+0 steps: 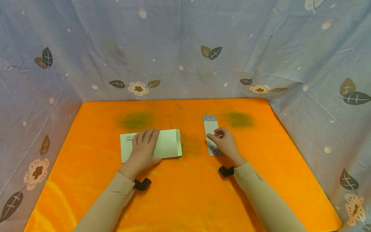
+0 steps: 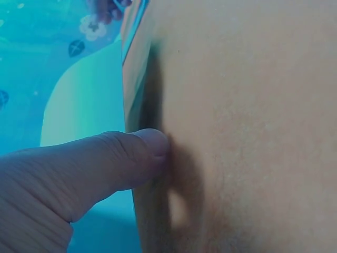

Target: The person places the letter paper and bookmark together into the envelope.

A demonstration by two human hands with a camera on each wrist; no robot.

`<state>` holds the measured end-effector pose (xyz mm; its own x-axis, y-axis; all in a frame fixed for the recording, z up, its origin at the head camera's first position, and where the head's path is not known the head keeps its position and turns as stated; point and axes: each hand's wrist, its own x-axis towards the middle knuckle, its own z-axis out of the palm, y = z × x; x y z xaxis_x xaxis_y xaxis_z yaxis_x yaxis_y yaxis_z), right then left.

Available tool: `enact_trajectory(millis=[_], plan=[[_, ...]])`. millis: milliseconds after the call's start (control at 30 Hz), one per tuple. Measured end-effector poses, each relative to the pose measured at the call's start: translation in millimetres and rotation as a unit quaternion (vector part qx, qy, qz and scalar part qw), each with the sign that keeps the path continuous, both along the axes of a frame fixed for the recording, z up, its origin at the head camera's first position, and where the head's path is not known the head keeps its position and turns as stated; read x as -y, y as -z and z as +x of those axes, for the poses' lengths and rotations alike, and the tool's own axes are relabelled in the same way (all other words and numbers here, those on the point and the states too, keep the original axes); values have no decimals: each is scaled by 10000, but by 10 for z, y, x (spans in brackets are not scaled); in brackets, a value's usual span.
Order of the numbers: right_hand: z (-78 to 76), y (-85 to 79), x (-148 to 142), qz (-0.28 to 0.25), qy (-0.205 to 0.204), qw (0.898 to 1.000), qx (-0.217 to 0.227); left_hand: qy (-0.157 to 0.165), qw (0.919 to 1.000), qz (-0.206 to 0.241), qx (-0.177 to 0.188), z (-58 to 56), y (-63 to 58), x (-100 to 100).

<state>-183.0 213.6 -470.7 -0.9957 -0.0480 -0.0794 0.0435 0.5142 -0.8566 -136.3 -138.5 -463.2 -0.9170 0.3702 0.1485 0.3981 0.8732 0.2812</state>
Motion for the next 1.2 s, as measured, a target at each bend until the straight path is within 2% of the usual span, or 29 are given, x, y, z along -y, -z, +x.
enact_trajectory(millis=[233,400,567,933,1200], plan=[[35,29,-155,631,181,9974,292,-29,9998,-173,118,15,21,-7],[26,62,-185,1127,9,9927,425,-45,9998,-183,66,19,16,3],[13,79,-147,1338,-156,9900,420,-31,9999,-151,73,21,8,13],[-35,96,-69,1791,0,9834,273,-75,9999,-67,26,50,0,20],[-14,109,-71,1825,70,9828,265,-89,9999,-69,74,67,-12,14]])
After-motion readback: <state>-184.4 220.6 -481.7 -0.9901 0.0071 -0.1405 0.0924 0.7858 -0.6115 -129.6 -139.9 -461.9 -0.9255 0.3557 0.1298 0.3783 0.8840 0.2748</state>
